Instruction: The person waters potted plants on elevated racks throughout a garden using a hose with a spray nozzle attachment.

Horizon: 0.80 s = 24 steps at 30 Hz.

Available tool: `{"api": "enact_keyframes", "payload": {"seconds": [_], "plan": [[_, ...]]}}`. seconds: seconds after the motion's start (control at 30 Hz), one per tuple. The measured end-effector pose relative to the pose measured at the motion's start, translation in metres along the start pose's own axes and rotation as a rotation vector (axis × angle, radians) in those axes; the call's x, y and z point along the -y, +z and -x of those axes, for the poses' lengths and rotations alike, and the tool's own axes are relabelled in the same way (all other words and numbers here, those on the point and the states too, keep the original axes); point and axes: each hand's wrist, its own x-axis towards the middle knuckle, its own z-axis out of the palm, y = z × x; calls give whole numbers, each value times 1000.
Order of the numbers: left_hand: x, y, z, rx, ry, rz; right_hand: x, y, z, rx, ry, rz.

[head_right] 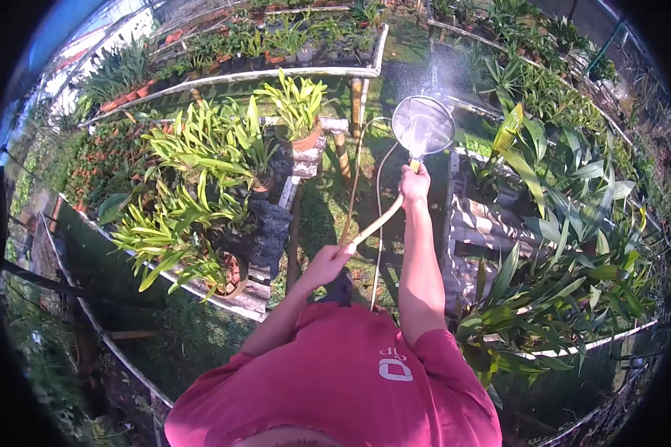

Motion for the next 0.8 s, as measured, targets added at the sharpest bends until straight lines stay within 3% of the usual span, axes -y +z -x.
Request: {"api": "enact_keyframes", "payload": {"seconds": [0.17, 0.33, 0.43, 0.53, 0.63, 0.8], "plan": [[16, 12, 32, -59, -102, 8, -19, 7, 23, 25, 39, 29], [5, 16, 50, -100, -55, 98, -17, 7, 38, -42, 4, 15], [3, 17, 44, -77, -3, 90, 1, -1, 42, -78, -42, 16], [-9, 14, 38, -19, -82, 81, 21, -6, 47, -124, -82, -2], [8, 7, 31, 13, 23, 76, 24, -10, 53, -154, -77, -7], [33, -7, 24, 56, -21, 194, 17, -5, 65, -187, -110, -24]]}}
